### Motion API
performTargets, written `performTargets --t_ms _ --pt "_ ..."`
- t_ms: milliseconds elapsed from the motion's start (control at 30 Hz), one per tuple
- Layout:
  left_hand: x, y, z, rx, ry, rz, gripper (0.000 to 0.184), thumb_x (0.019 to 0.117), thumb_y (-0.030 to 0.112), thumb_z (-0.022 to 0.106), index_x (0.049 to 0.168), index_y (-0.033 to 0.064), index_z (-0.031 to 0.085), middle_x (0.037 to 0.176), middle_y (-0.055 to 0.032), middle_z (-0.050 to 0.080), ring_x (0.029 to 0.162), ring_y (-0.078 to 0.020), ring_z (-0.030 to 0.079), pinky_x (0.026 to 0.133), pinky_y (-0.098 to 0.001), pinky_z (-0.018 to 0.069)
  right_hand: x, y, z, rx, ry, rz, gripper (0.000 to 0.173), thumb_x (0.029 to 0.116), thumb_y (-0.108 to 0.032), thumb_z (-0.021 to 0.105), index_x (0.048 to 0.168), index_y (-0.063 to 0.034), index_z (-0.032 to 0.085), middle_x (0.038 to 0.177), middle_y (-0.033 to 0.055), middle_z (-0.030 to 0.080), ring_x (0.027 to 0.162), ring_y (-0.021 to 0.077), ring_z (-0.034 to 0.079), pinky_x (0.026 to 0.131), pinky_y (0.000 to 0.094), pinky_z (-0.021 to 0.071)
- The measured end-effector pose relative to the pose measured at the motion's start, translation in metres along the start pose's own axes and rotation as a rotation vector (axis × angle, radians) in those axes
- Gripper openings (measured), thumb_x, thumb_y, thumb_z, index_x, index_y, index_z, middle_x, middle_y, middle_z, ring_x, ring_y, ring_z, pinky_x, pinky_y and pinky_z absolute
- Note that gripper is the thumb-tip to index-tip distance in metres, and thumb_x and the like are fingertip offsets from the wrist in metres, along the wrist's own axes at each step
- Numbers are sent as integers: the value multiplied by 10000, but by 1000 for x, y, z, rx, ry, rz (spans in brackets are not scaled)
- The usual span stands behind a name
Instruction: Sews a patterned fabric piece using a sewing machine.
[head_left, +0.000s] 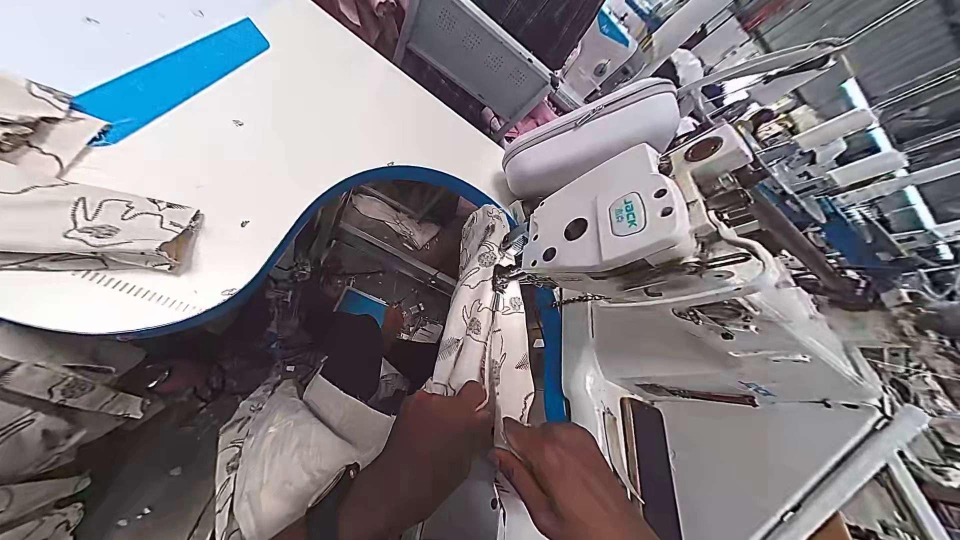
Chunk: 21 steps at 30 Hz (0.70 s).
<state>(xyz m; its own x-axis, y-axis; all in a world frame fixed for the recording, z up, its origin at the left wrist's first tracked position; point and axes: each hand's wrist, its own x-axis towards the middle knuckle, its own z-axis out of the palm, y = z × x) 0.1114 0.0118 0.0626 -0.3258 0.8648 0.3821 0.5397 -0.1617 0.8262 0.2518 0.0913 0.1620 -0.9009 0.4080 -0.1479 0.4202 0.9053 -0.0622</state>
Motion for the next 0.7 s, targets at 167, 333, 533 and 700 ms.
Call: performTargets --t_ms 167,333,533,700 --pt "11 -11 7 -108 24 -31 236 987 163 501 886 22 661 567 -77 568 498 -239 611 462 -409 487 28 13 5 31 -1 1 274 930 -253 572 729 -73 617 500 56 477 461 265 567 432 422 415" --pt "-19 -64 -51 -403 -242 -228 256 969 223 646 885 -19 646 662 -46 561 581 -115 527 568 -307 455 2 48 12 204 -527 308 265 955 -204 663 964 59 694 874 266 686 897 473 672 804 663 483" --pt "3 -63 -102 -204 -286 -77 267 1046 230 522 884 66 655 693 62 559 618 17 520 600 -182 457 -50 69 15 327 -265 -86 238 934 -131 615 756 23 649 655 161 606 640 344 633 638 547 491" --pt "-64 51 -15 263 -25 1 224 904 168 502 806 57 670 470 -47 494 368 -223 533 331 -378 388 -71 -90 -4 -54 152 197 128 845 7 641 907 6 753 697 128 677 587 270 685 450 356 509"
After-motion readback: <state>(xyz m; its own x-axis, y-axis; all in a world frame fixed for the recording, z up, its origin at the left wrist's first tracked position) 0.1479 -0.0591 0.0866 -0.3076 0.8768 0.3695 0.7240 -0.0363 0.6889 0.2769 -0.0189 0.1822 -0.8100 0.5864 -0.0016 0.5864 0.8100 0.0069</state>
